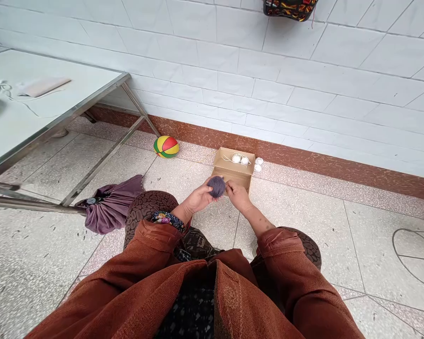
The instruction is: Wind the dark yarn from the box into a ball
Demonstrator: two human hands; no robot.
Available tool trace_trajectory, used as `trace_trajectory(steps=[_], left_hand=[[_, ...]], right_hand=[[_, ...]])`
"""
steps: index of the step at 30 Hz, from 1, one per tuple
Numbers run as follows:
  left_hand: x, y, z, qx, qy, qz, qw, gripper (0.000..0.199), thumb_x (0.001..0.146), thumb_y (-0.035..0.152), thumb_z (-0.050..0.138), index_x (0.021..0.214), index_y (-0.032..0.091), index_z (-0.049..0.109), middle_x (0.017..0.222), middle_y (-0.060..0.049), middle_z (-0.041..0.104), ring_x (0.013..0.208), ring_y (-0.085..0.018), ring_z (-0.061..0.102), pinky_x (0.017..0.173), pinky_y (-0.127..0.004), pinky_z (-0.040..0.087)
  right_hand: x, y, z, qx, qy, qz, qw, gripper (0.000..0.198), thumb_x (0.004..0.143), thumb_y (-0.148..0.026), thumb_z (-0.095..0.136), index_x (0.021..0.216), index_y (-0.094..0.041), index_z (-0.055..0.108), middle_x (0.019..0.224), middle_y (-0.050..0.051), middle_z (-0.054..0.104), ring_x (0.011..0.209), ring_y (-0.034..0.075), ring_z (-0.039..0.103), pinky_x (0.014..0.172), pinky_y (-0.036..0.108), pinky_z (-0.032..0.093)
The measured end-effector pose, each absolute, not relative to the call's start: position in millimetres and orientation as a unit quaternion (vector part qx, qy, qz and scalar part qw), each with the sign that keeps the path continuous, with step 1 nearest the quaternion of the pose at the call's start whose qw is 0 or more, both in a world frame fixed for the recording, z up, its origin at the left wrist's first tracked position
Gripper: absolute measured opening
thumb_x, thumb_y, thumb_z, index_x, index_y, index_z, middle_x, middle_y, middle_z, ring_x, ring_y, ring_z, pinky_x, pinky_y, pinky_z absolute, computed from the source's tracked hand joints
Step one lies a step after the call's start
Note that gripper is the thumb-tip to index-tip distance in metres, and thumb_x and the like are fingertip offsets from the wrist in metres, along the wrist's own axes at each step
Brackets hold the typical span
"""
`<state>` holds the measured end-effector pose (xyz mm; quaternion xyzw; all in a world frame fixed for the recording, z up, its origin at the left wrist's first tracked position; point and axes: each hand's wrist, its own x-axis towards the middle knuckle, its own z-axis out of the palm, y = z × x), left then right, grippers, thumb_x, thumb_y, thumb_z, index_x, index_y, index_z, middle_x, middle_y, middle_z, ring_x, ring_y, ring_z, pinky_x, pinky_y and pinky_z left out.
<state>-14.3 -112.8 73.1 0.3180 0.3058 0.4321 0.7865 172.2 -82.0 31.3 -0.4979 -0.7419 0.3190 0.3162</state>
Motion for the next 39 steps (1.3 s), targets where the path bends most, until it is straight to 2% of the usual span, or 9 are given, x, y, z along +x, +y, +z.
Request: trace_trajectory(steps=[5, 9, 12, 16, 21, 26, 31, 34, 39], left_hand=[[-15.1, -107.2, 68.7, 0.260, 0.317, 0.486, 0.772, 0.054, 0.072, 0.028, 0.063, 0.126, 0.022, 0.058, 0.112, -0.008, 0.068, 0.087, -0.021, 0.065, 0.066, -0.031, 0.046], [-14.1, -105.7, 68.0, 0.265, 0.320, 0.505, 0.757, 0.042, 0.075, 0.030, 0.066, 0.116, 0.022, 0.059, 0.113, -0.007, 0.067, 0.098, -0.022, 0.064, 0.081, -0.037, 0.051], [-14.1, -103.4, 66.6, 0.272, 0.340, 0.524, 0.732, 0.043, 0.075, 0.029, 0.073, 0.114, 0.023, 0.057, 0.118, -0.005, 0.065, 0.105, -0.020, 0.063, 0.091, -0.037, 0.049], [-15.2, -98.9, 59.1, 0.300, 0.412, 0.530, 0.677, 0.050, 0.070, 0.031, 0.079, 0.113, 0.019, 0.056, 0.116, -0.007, 0.065, 0.104, -0.019, 0.063, 0.090, -0.033, 0.047], [-13.0, -97.4, 49.6, 0.399, 0.484, 0.480, 0.614, 0.054, 0.062, 0.025, 0.082, 0.110, 0.015, 0.058, 0.104, -0.005, 0.066, 0.098, -0.019, 0.061, 0.092, -0.034, 0.045], [-10.2, -104.3, 55.1, 0.487, 0.413, 0.371, 0.675, 0.051, 0.065, 0.026, 0.082, 0.112, 0.015, 0.062, 0.101, -0.005, 0.067, 0.095, -0.020, 0.060, 0.090, -0.034, 0.044], [-9.0, -113.6, 65.4, 0.432, 0.279, 0.385, 0.767, 0.065, 0.066, 0.025, 0.082, 0.127, 0.021, 0.060, 0.115, -0.007, 0.066, 0.106, -0.022, 0.060, 0.092, -0.034, 0.044], [-8.3, -114.7, 68.1, 0.363, 0.244, 0.415, 0.798, 0.064, 0.065, 0.028, 0.082, 0.126, 0.020, 0.062, 0.119, -0.009, 0.066, 0.107, -0.024, 0.061, 0.092, -0.035, 0.045], [-9.9, -105.7, 65.5, 0.278, 0.291, 0.493, 0.772, 0.042, 0.067, 0.026, 0.082, 0.105, 0.013, 0.069, 0.100, -0.008, 0.070, 0.092, -0.020, 0.063, 0.086, -0.034, 0.047]], right_hand=[[173.6, -88.2, 26.0, -0.486, -0.773, 0.310, 0.267, 0.022, 0.097, -0.033, 0.046, 0.087, -0.022, 0.062, 0.083, 0.004, 0.067, 0.079, 0.020, 0.062, 0.074, 0.030, 0.047], [175.8, -91.2, 24.1, -0.483, -0.790, 0.299, 0.232, 0.021, 0.099, -0.031, 0.045, 0.089, -0.022, 0.062, 0.086, 0.004, 0.067, 0.083, 0.020, 0.063, 0.074, 0.030, 0.047], [175.9, -95.0, 25.4, -0.480, -0.801, 0.283, 0.219, 0.020, 0.099, -0.031, 0.045, 0.091, -0.022, 0.062, 0.085, 0.005, 0.066, 0.082, 0.020, 0.062, 0.074, 0.030, 0.047], [175.1, -104.9, 41.2, -0.394, -0.835, 0.300, 0.240, 0.022, 0.101, -0.032, 0.045, 0.093, -0.021, 0.063, 0.087, 0.005, 0.067, 0.083, 0.019, 0.063, 0.078, 0.031, 0.049], [182.1, -109.9, 69.4, -0.332, -0.829, 0.312, 0.324, 0.021, 0.100, -0.036, 0.051, 0.096, -0.022, 0.066, 0.088, 0.005, 0.068, 0.083, 0.018, 0.064, 0.079, 0.031, 0.050], [191.9, -93.4, 73.8, -0.397, -0.781, 0.277, 0.395, 0.022, 0.096, -0.039, 0.057, 0.087, -0.022, 0.067, 0.083, 0.005, 0.067, 0.079, 0.020, 0.063, 0.075, 0.032, 0.050], [188.5, -80.5, 58.5, -0.472, -0.716, 0.298, 0.418, 0.028, 0.094, -0.045, 0.057, 0.080, -0.021, 0.064, 0.077, 0.003, 0.064, 0.072, 0.018, 0.059, 0.070, 0.030, 0.048], [182.3, -81.0, 44.1, -0.502, -0.698, 0.314, 0.402, 0.028, 0.096, -0.042, 0.052, 0.080, -0.021, 0.062, 0.073, 0.001, 0.062, 0.068, 0.017, 0.057, 0.066, 0.028, 0.047], [175.1, -92.3, 27.8, -0.494, -0.760, 0.288, 0.308, 0.019, 0.099, -0.030, 0.046, 0.093, -0.022, 0.062, 0.088, 0.004, 0.068, 0.080, 0.020, 0.063, 0.072, 0.029, 0.048]])
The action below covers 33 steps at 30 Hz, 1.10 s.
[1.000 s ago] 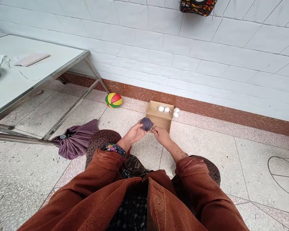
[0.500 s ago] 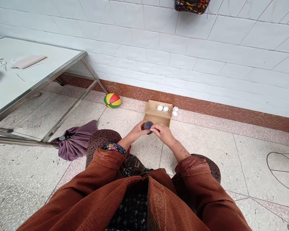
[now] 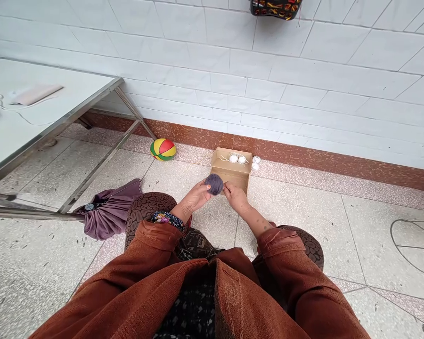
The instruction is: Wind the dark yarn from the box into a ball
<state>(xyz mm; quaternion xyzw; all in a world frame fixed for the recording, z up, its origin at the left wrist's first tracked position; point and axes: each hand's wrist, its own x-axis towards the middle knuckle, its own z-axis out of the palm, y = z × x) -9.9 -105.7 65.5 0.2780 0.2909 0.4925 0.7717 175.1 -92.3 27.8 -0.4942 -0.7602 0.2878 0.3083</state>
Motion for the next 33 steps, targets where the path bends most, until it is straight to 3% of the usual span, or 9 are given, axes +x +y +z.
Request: trace_trajectory(steps=[8, 15, 21, 24, 27, 33], left_hand=[[-16.8, -93.6, 48.7, 0.265, 0.430, 0.540, 0.673, 0.040, 0.065, 0.025, 0.079, 0.101, 0.016, 0.064, 0.096, -0.003, 0.066, 0.083, -0.014, 0.059, 0.073, -0.027, 0.046], [-13.6, -100.6, 49.0, 0.413, 0.435, 0.418, 0.682, 0.056, 0.062, 0.020, 0.078, 0.116, 0.016, 0.062, 0.100, -0.005, 0.066, 0.090, -0.019, 0.060, 0.079, -0.031, 0.045], [-10.2, -110.3, 59.4, 0.448, 0.291, 0.394, 0.748, 0.075, 0.065, 0.022, 0.080, 0.136, 0.023, 0.056, 0.127, -0.009, 0.063, 0.116, -0.026, 0.056, 0.096, -0.036, 0.041], [-9.7, -110.7, 62.5, 0.409, 0.259, 0.411, 0.772, 0.067, 0.066, 0.025, 0.080, 0.130, 0.021, 0.062, 0.129, -0.011, 0.063, 0.115, -0.026, 0.058, 0.095, -0.035, 0.043], [-9.8, -107.0, 61.6, 0.351, 0.274, 0.456, 0.771, 0.057, 0.067, 0.025, 0.079, 0.121, 0.018, 0.066, 0.117, -0.010, 0.067, 0.106, -0.023, 0.061, 0.092, -0.034, 0.045], [-12.8, -95.7, 52.6, 0.301, 0.388, 0.529, 0.692, 0.044, 0.066, 0.026, 0.077, 0.107, 0.016, 0.064, 0.098, -0.005, 0.067, 0.088, -0.018, 0.062, 0.081, -0.032, 0.048]], right_hand=[[169.1, -117.8, 47.0, -0.331, -0.855, 0.320, 0.238, 0.023, 0.102, -0.036, 0.046, 0.097, -0.023, 0.064, 0.088, 0.004, 0.068, 0.079, 0.017, 0.064, 0.076, 0.029, 0.050], [181.5, -102.3, 78.2, -0.352, -0.794, 0.309, 0.387, 0.026, 0.100, -0.041, 0.051, 0.093, -0.023, 0.068, 0.085, 0.005, 0.069, 0.080, 0.019, 0.064, 0.077, 0.032, 0.051], [188.5, -82.6, 63.8, -0.456, -0.740, 0.281, 0.407, 0.029, 0.098, -0.042, 0.050, 0.084, -0.023, 0.066, 0.084, 0.005, 0.067, 0.082, 0.020, 0.062, 0.079, 0.032, 0.050], [184.8, -83.8, 47.5, -0.492, -0.726, 0.295, 0.379, 0.027, 0.099, -0.037, 0.047, 0.082, -0.022, 0.063, 0.080, 0.003, 0.065, 0.078, 0.019, 0.061, 0.075, 0.030, 0.048], [179.1, -90.7, 34.9, -0.521, -0.733, 0.312, 0.306, 0.020, 0.097, -0.030, 0.047, 0.087, -0.022, 0.063, 0.080, 0.003, 0.066, 0.075, 0.019, 0.061, 0.071, 0.028, 0.047], [168.3, -110.1, 41.2, -0.411, -0.830, 0.314, 0.210, 0.021, 0.100, -0.031, 0.046, 0.092, -0.022, 0.063, 0.089, 0.004, 0.068, 0.081, 0.019, 0.063, 0.075, 0.030, 0.048]])
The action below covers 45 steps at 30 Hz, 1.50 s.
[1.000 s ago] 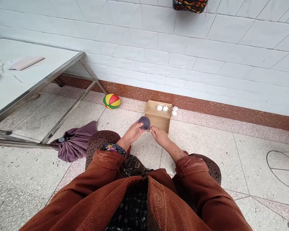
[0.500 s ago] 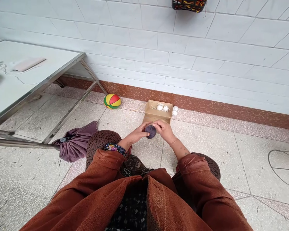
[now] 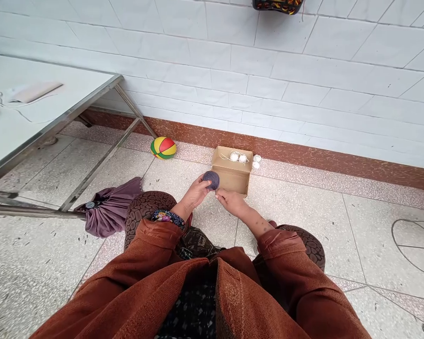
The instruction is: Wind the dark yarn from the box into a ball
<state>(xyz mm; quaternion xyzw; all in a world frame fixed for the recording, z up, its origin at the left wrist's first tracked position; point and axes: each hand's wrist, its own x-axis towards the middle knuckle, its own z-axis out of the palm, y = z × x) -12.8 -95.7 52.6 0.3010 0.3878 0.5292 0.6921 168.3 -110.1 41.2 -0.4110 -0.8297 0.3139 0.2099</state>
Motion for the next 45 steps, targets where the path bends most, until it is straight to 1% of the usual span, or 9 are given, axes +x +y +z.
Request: trace_trajectory(steps=[3, 7, 14, 18, 22, 27, 31, 37, 45], left_hand=[[-14.8, -93.7, 49.2, 0.321, 0.450, 0.528, 0.645, 0.047, 0.064, 0.026, 0.076, 0.108, 0.016, 0.063, 0.098, -0.005, 0.067, 0.089, -0.019, 0.061, 0.079, -0.031, 0.047], [-14.8, -95.8, 48.5, 0.395, 0.477, 0.484, 0.618, 0.049, 0.062, 0.021, 0.078, 0.109, 0.016, 0.065, 0.100, -0.005, 0.067, 0.093, -0.020, 0.061, 0.086, -0.032, 0.046], [-11.5, -105.3, 54.2, 0.477, 0.362, 0.391, 0.699, 0.075, 0.061, 0.017, 0.081, 0.132, 0.023, 0.057, 0.112, -0.005, 0.065, 0.103, -0.022, 0.060, 0.092, -0.034, 0.043], [-10.6, -111.0, 64.2, 0.454, 0.274, 0.398, 0.749, 0.077, 0.063, 0.021, 0.082, 0.135, 0.025, 0.057, 0.119, -0.007, 0.064, 0.111, -0.024, 0.058, 0.095, -0.034, 0.041], [-10.8, -110.8, 69.1, 0.373, 0.261, 0.442, 0.773, 0.064, 0.066, 0.024, 0.081, 0.128, 0.022, 0.063, 0.115, -0.007, 0.065, 0.105, -0.022, 0.060, 0.091, -0.032, 0.043], [-14.2, -97.9, 58.8, 0.311, 0.330, 0.537, 0.711, 0.046, 0.068, 0.025, 0.079, 0.112, 0.018, 0.066, 0.104, -0.005, 0.067, 0.095, -0.018, 0.061, 0.090, -0.032, 0.046], [-16.5, -90.1, 48.2, 0.331, 0.425, 0.557, 0.632, 0.050, 0.064, 0.023, 0.079, 0.111, 0.018, 0.064, 0.105, -0.004, 0.067, 0.097, -0.018, 0.060, 0.093, -0.033, 0.046], [-16.6, -91.9, 50.3, 0.393, 0.460, 0.523, 0.600, 0.062, 0.062, 0.018, 0.077, 0.122, 0.019, 0.060, 0.112, -0.005, 0.065, 0.102, -0.019, 0.059, 0.094, -0.032, 0.043], [-14.7, -102.7, 57.1, 0.466, 0.339, 0.402, 0.712, 0.085, 0.059, 0.019, 0.081, 0.139, 0.025, 0.053, 0.102, -0.004, 0.064, 0.096, -0.021, 0.059, 0.090, -0.033, 0.042]], right_hand=[[166.0, -117.9, 56.7, -0.333, -0.859, 0.329, 0.207, 0.025, 0.102, -0.037, 0.045, 0.091, -0.023, 0.064, 0.084, 0.003, 0.066, 0.077, 0.018, 0.062, 0.075, 0.029, 0.049], [170.1, -117.1, 77.4, -0.307, -0.835, 0.357, 0.285, 0.027, 0.100, -0.041, 0.048, 0.094, -0.023, 0.066, 0.086, 0.004, 0.068, 0.079, 0.018, 0.064, 0.078, 0.031, 0.051], [186.9, -90.0, 81.1, -0.412, -0.753, 0.306, 0.414, 0.029, 0.098, -0.044, 0.051, 0.086, -0.022, 0.067, 0.084, 0.005, 0.069, 0.081, 0.020, 0.063, 0.079, 0.034, 0.050], [186.8, -82.6, 58.7, -0.459, -0.732, 0.296, 0.407, 0.028, 0.098, -0.041, 0.051, 0.083, -0.022, 0.066, 0.083, 0.005, 0.068, 0.081, 0.020, 0.062, 0.079, 0.033, 0.049], [179.5, -87.9, 35.0, -0.512, -0.727, 0.302, 0.344, 0.023, 0.098, -0.032, 0.048, 0.086, -0.022, 0.064, 0.082, 0.004, 0.067, 0.078, 0.020, 0.062, 0.074, 0.031, 0.048], [167.1, -105.7, 31.7, -0.462, -0.794, 0.306, 0.249, 0.020, 0.099, -0.030, 0.048, 0.088, -0.022, 0.063, 0.086, 0.004, 0.067, 0.080, 0.019, 0.063, 0.075, 0.029, 0.049], [163.9, -117.8, 52.9, -0.353, -0.846, 0.326, 0.232, 0.024, 0.102, -0.035, 0.045, 0.092, -0.023, 0.063, 0.087, 0.003, 0.067, 0.080, 0.018, 0.063, 0.078, 0.029, 0.050], [174.5, -118.9, 87.7, -0.318, -0.825, 0.350, 0.309, 0.027, 0.100, -0.041, 0.048, 0.094, -0.023, 0.067, 0.084, 0.005, 0.068, 0.077, 0.019, 0.064, 0.076, 0.032, 0.051], [187.0, -86.3, 83.2, -0.452, -0.721, 0.307, 0.425, 0.026, 0.095, -0.043, 0.053, 0.087, -0.022, 0.067, 0.084, 0.005, 0.069, 0.079, 0.020, 0.062, 0.078, 0.034, 0.050]])
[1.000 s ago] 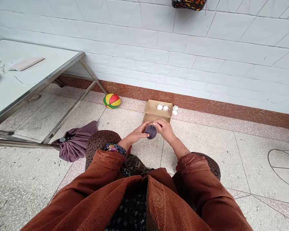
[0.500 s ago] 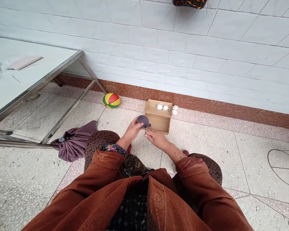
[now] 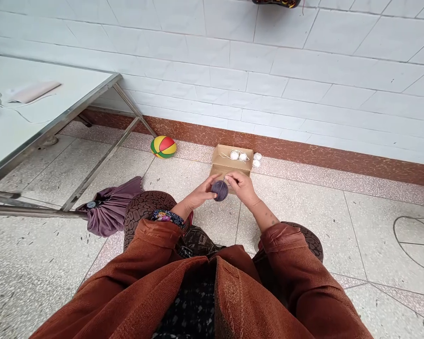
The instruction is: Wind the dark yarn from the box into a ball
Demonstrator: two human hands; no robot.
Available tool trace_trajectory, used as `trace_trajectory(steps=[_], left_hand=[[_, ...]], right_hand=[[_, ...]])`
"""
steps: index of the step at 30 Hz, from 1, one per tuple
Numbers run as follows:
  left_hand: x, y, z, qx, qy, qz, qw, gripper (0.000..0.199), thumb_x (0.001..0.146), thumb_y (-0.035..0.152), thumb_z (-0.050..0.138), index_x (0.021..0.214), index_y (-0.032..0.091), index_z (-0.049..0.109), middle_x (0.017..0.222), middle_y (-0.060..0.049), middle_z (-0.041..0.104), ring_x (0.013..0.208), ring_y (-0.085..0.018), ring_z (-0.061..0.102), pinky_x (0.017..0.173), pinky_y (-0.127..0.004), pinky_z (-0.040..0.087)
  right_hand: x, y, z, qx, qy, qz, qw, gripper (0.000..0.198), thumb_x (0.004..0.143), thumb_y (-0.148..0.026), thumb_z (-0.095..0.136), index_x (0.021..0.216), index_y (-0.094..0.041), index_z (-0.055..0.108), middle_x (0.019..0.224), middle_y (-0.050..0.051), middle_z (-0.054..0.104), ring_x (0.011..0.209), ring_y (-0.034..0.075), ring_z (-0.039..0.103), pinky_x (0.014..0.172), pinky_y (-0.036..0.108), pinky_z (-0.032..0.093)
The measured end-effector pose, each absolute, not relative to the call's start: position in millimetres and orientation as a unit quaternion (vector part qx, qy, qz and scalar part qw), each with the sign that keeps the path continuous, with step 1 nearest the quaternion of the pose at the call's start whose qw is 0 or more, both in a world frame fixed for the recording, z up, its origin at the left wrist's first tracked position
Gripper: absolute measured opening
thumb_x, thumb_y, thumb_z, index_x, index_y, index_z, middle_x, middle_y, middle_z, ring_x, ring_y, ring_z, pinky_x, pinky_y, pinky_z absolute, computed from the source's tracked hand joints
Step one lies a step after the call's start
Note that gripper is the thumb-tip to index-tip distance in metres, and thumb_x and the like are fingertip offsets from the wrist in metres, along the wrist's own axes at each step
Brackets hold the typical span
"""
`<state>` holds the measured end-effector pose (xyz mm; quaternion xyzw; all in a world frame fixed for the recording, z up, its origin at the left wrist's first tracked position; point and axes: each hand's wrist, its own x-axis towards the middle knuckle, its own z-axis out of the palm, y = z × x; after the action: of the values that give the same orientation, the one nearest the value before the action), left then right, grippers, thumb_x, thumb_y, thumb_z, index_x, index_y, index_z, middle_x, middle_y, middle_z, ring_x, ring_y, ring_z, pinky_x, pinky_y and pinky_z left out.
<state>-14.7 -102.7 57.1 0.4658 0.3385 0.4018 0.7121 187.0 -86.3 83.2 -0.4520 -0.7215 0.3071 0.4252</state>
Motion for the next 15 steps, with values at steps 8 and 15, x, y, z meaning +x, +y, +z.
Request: trace_trajectory(steps=[8, 15], left_hand=[[-13.1, -107.1, 69.4, 0.341, 0.267, 0.447, 0.782, 0.061, 0.065, 0.026, 0.079, 0.124, 0.018, 0.066, 0.110, -0.008, 0.067, 0.100, -0.022, 0.061, 0.088, -0.032, 0.044], [-11.8, -63.7, 87.2, 0.328, 0.322, 0.490, 0.741, 0.039, 0.067, 0.021, 0.078, 0.104, 0.015, 0.069, 0.102, -0.008, 0.068, 0.094, -0.021, 0.062, 0.088, -0.035, 0.047]], right_hand=[[178.9, -88.1, 39.8, -0.506, -0.714, 0.323, 0.360, 0.026, 0.096, -0.040, 0.046, 0.082, -0.022, 0.060, 0.073, 0.001, 0.062, 0.066, 0.017, 0.057, 0.066, 0.028, 0.046], [169.8, -92.2, 60.8, -0.452, -0.776, 0.291, 0.332, 0.024, 0.099, -0.037, 0.044, 0.091, -0.024, 0.062, 0.084, 0.004, 0.067, 0.079, 0.020, 0.064, 0.074, 0.030, 0.049]])
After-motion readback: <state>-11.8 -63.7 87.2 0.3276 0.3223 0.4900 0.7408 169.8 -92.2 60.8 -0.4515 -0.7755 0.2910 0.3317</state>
